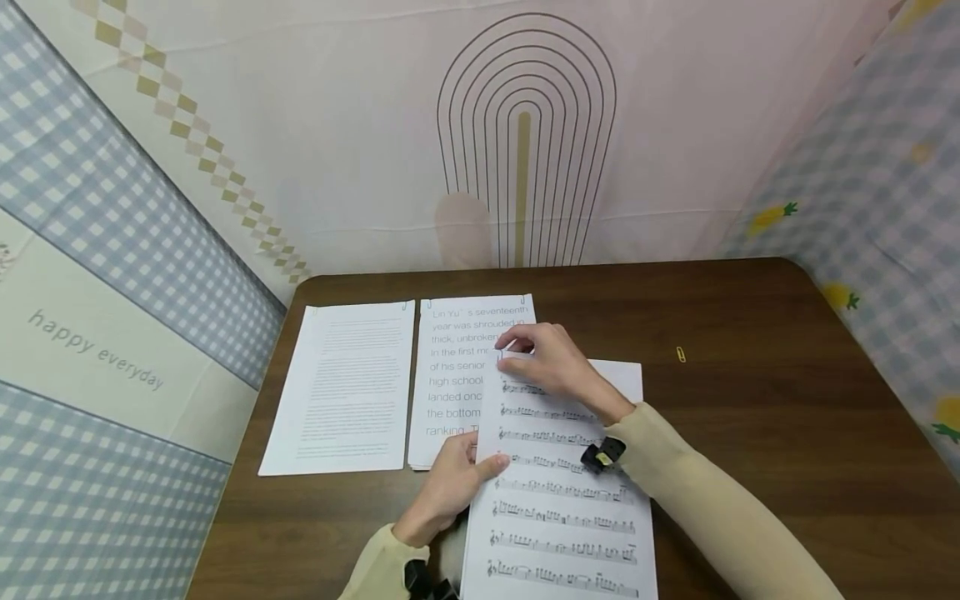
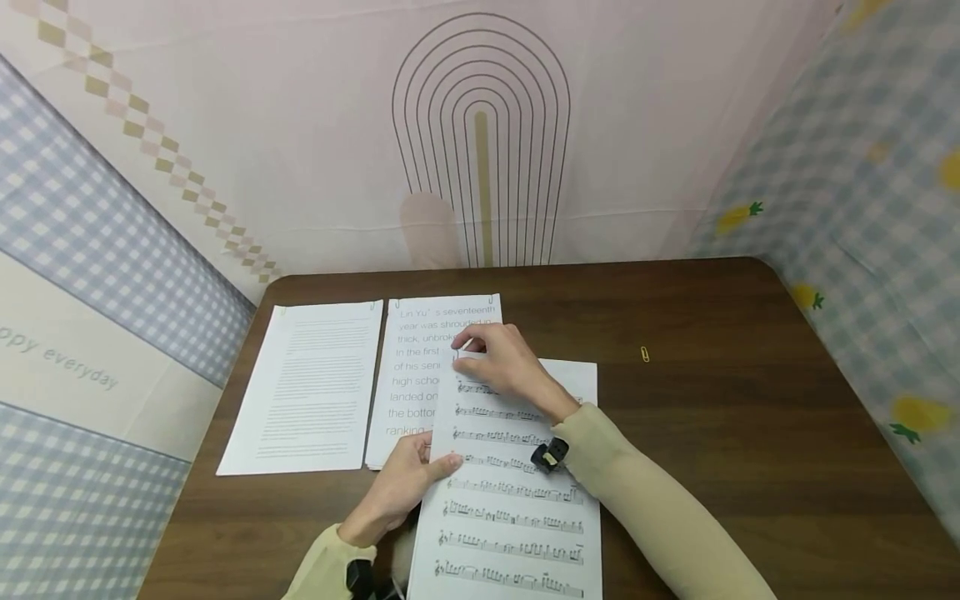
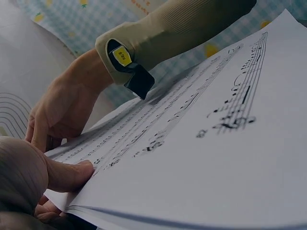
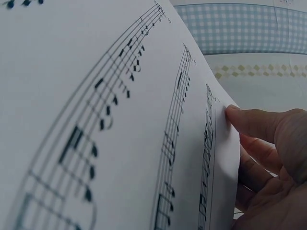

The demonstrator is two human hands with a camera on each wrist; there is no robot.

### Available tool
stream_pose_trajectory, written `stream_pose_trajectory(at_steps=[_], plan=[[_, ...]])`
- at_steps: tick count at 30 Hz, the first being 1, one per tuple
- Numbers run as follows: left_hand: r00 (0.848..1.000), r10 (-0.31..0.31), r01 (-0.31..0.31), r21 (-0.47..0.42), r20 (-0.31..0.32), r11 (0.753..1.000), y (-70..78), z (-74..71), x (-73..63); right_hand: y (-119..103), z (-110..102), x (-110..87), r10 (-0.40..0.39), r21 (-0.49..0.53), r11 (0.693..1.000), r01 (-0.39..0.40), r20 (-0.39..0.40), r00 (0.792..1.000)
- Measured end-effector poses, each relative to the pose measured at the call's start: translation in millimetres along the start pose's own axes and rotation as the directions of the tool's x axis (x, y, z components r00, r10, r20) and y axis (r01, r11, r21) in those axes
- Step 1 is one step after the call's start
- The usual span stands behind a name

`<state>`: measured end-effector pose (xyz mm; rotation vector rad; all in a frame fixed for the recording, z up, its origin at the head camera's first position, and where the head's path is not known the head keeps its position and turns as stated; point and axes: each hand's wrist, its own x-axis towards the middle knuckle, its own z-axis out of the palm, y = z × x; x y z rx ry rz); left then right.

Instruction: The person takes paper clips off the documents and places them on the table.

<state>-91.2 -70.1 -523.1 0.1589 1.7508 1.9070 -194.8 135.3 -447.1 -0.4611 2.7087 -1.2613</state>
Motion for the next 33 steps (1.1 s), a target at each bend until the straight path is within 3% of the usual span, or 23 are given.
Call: stream_pose_trajectory(at_steps=[23, 33], plan=[[1.0, -0.015, 0.016, -0.022, 0.015, 1.0, 0.8, 5.5, -1.0, 4.7, -0.4, -0.1, 0.025, 0.058, 0.998, -0.025, -0.002, 1.0], [1.0, -0.021, 0.021, -0.029, 0.01, 0.999, 0.7, 8.5, -1.5, 6.9, -2.7, 2.1, 0.032, 0.063, 0.998, -0.03, -0.041, 0.999]])
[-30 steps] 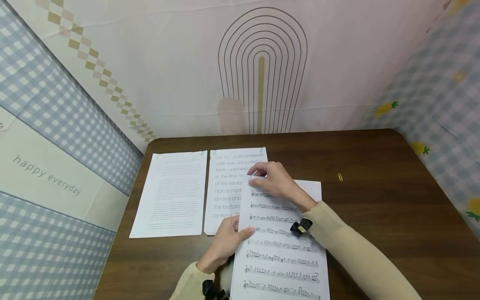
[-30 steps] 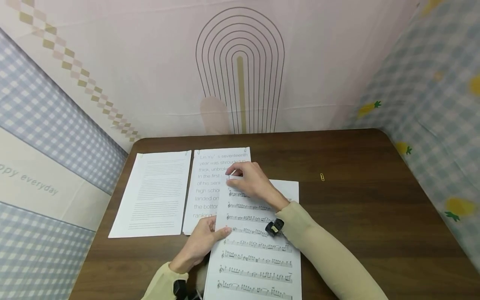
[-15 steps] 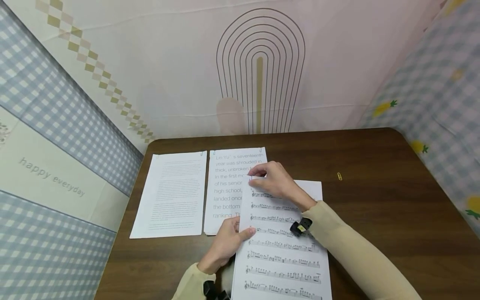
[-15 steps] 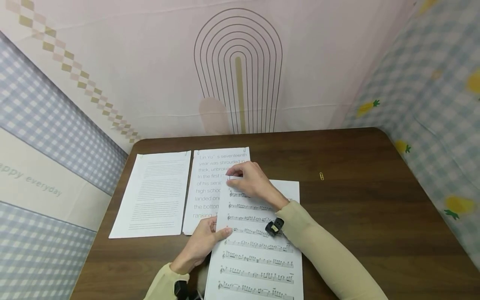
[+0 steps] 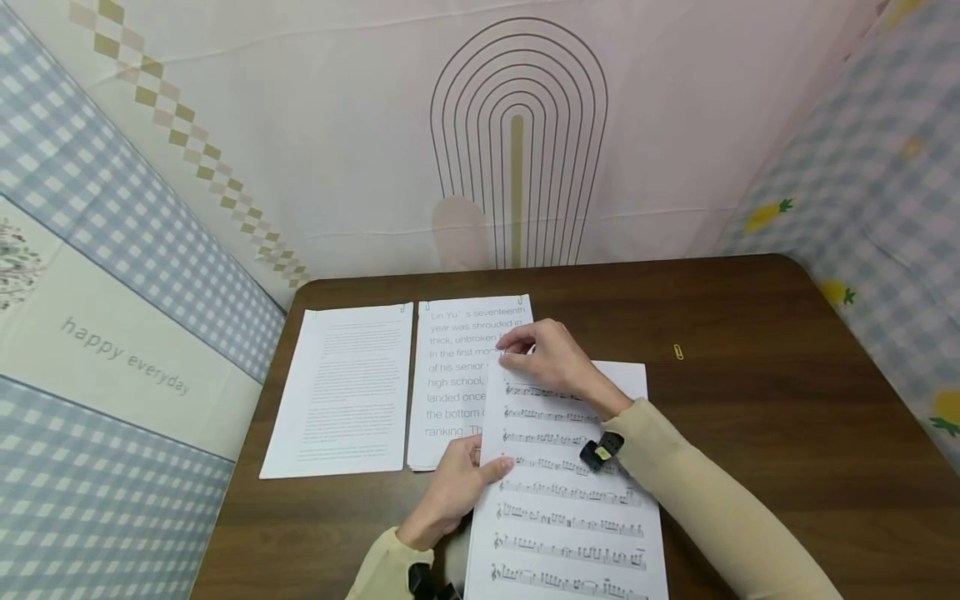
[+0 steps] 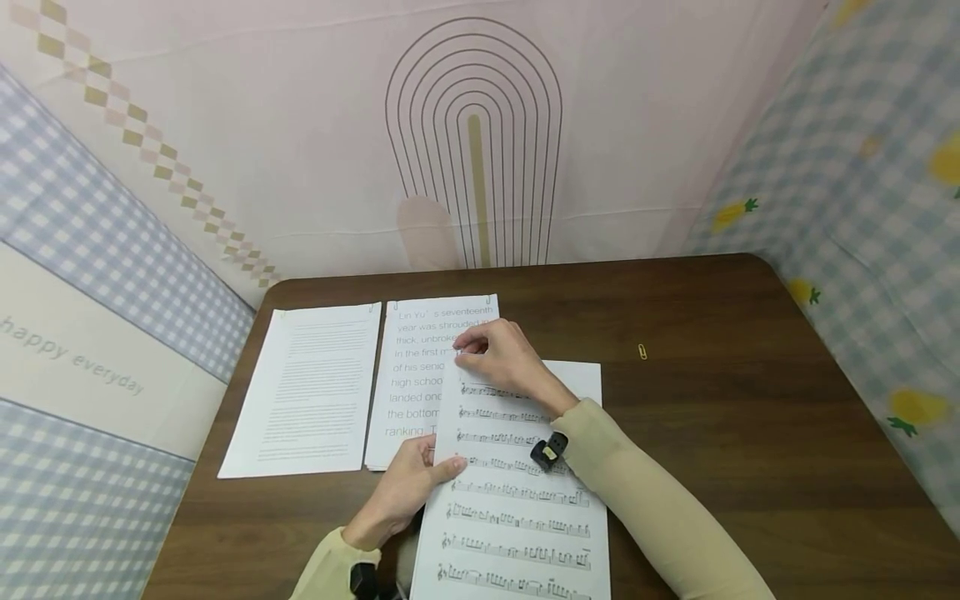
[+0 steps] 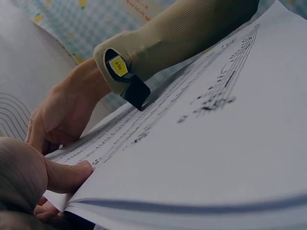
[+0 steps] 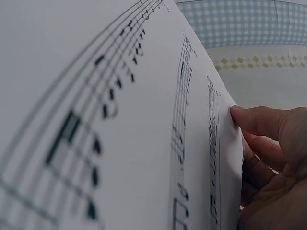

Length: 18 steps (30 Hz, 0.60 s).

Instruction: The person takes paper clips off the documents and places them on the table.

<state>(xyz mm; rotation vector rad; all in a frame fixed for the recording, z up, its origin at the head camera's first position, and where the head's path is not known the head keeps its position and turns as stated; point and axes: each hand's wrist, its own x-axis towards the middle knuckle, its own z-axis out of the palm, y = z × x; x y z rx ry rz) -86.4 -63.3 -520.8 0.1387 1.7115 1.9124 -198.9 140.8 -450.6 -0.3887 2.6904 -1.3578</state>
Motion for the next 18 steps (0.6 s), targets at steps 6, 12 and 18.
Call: stream_pose_trajectory(at_steps=[6, 12, 18], plan=[[1.0, -0.002, 0.002, -0.006, 0.007, 1.0, -0.3, 0.2, -0.3, 0.5, -1.5, 0.2, 0.011, 0.036, 0.999, -0.01, -0.018, 1.0], [1.0, -0.006, 0.006, -0.008, 0.014, 1.0, -2.2, -0.1, 0.9, 4.5, -2.0, 1.2, 0.049, 0.081, 0.996, -0.045, -0.037, 0.998], [1.0, -0.03, 0.03, -0.009, 0.009, 1.0, -3.5, 1.2, 2.4, 9.4, -4.5, 0.8, 0.065, 0.124, 0.991, -0.057, -0.061, 0.996]])
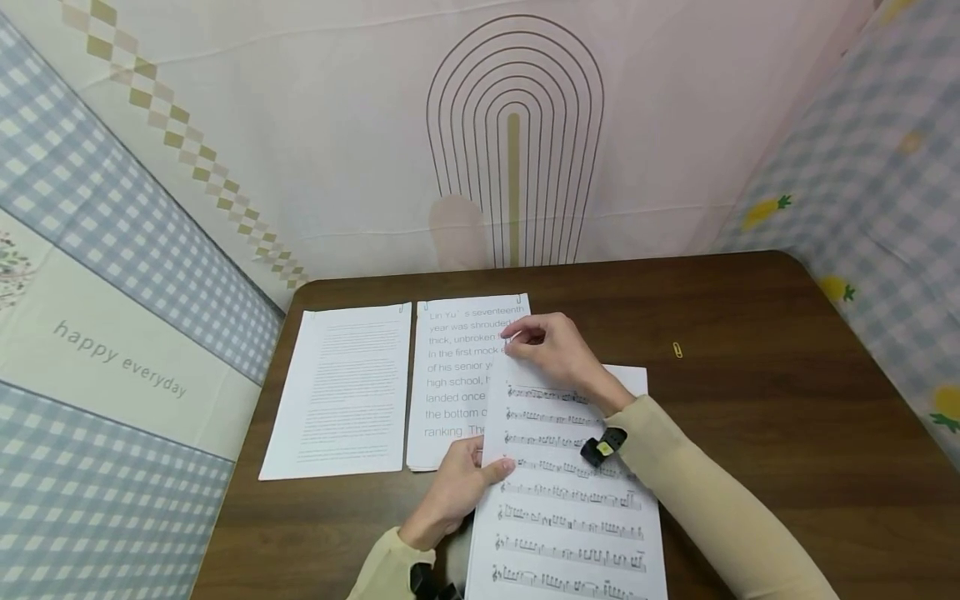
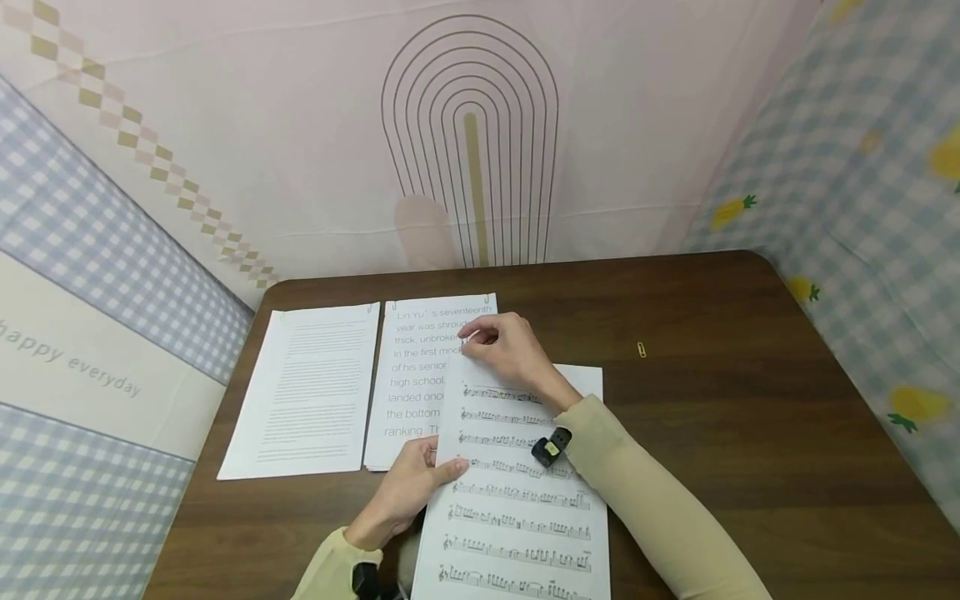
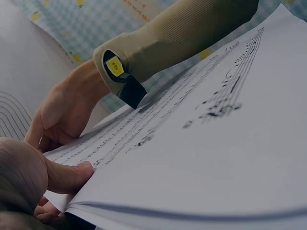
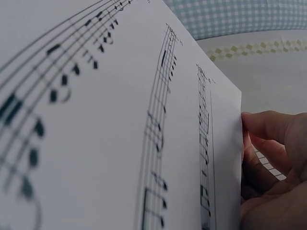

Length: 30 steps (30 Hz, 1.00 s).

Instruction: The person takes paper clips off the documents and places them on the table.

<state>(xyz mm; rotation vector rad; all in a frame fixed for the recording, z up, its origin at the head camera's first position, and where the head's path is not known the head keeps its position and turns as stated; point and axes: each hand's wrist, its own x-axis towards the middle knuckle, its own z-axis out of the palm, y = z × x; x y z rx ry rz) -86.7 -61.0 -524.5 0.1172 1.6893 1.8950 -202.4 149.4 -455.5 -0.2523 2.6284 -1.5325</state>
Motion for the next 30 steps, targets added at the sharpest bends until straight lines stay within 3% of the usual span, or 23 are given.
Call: stream_pose_trajectory(at_steps=[15, 30], plan=[[1.0, 0.008, -0.007, 0.041, -0.026, 0.999, 1.2, -3.6, 1.1, 11, -33, -12.1, 0.008, 0.003, 1.0, -0.007, -0.065, 0.998], [0.999, 0.014, -0.011, 0.06, -0.048, 0.998, 0.7, -7.2, 2.0, 50, -79, -40.9, 0.061, 0.012, 0.998, -0.06, -0.185, 0.981]])
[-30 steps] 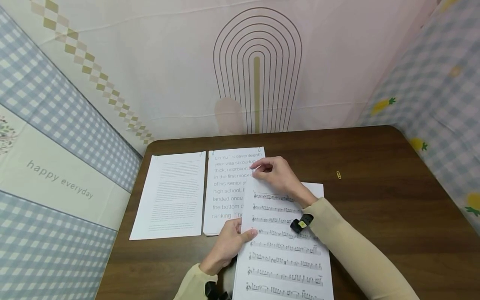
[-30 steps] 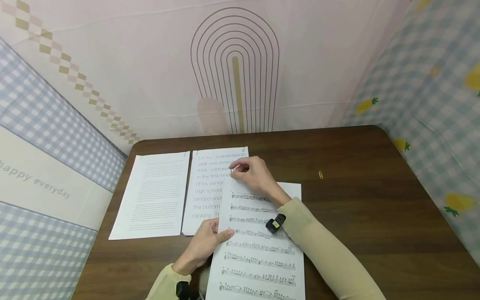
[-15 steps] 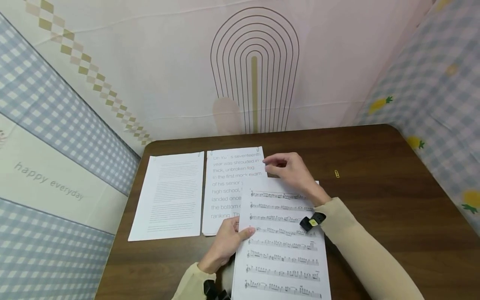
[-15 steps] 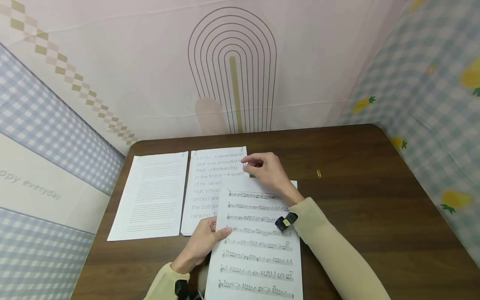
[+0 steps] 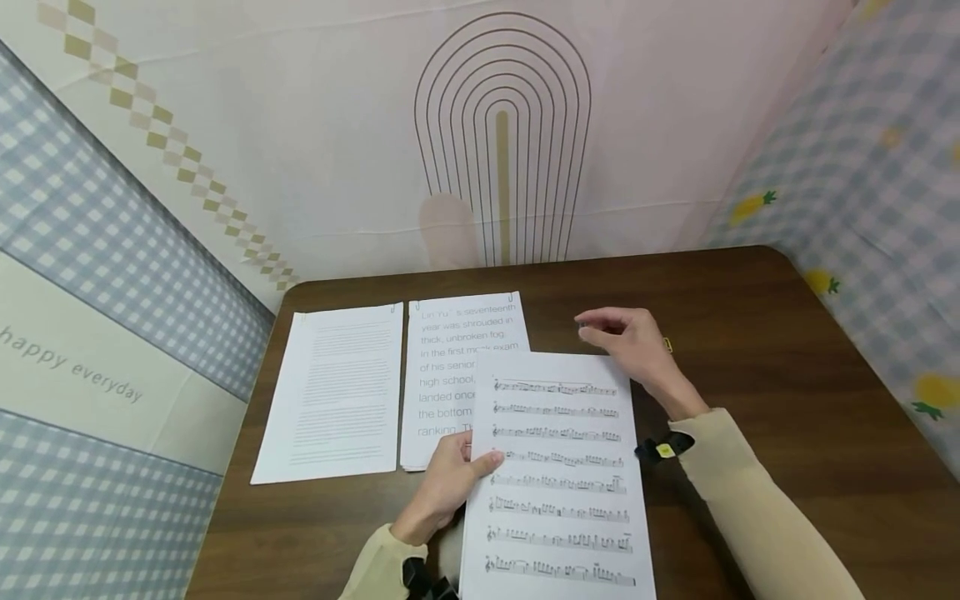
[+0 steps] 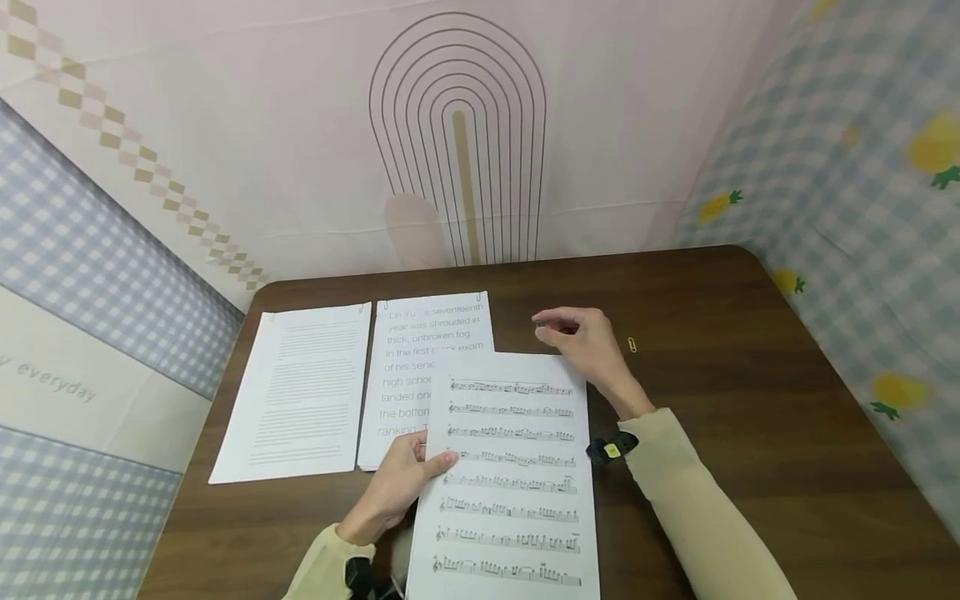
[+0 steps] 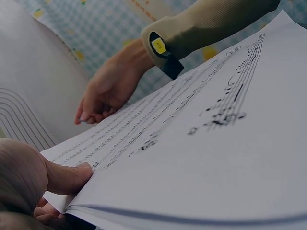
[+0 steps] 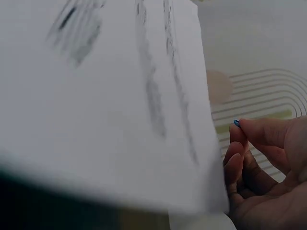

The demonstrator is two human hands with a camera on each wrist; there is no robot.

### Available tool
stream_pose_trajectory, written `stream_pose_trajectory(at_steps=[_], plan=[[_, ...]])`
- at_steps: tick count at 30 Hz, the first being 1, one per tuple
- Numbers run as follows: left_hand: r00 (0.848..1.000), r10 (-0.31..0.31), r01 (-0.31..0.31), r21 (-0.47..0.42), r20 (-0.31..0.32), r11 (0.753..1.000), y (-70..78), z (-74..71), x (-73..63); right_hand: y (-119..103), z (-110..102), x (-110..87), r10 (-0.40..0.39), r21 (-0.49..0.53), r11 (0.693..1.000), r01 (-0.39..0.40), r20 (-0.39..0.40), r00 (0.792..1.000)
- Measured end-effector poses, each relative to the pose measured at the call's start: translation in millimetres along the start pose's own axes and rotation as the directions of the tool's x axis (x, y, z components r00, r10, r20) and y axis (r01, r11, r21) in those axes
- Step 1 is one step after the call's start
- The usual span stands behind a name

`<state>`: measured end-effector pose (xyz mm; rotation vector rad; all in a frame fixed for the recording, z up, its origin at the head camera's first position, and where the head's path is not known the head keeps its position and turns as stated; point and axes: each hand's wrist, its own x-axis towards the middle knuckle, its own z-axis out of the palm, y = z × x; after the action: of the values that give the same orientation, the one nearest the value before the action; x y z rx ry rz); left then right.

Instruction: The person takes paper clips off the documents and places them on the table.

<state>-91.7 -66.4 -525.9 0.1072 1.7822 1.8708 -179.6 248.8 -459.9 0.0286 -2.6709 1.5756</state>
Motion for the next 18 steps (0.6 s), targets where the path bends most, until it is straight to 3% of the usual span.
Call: stream_pose_trajectory(at_steps=[10, 18], plan=[[1.0, 0.001, -0.001, -0.006, -0.023, 1.0, 0.6, -2.4, 1.1, 37, -34, -14.6, 0.049, -0.065, 0.996, -0.054, -0.075, 0.996], [1.0, 0.001, -0.001, -0.005, -0.019, 1.0, 2.2, -2.9, 1.3, 71, -61, -15.6, 0.157, -0.057, 0.985, -0.164, -0.114, 0.981]])
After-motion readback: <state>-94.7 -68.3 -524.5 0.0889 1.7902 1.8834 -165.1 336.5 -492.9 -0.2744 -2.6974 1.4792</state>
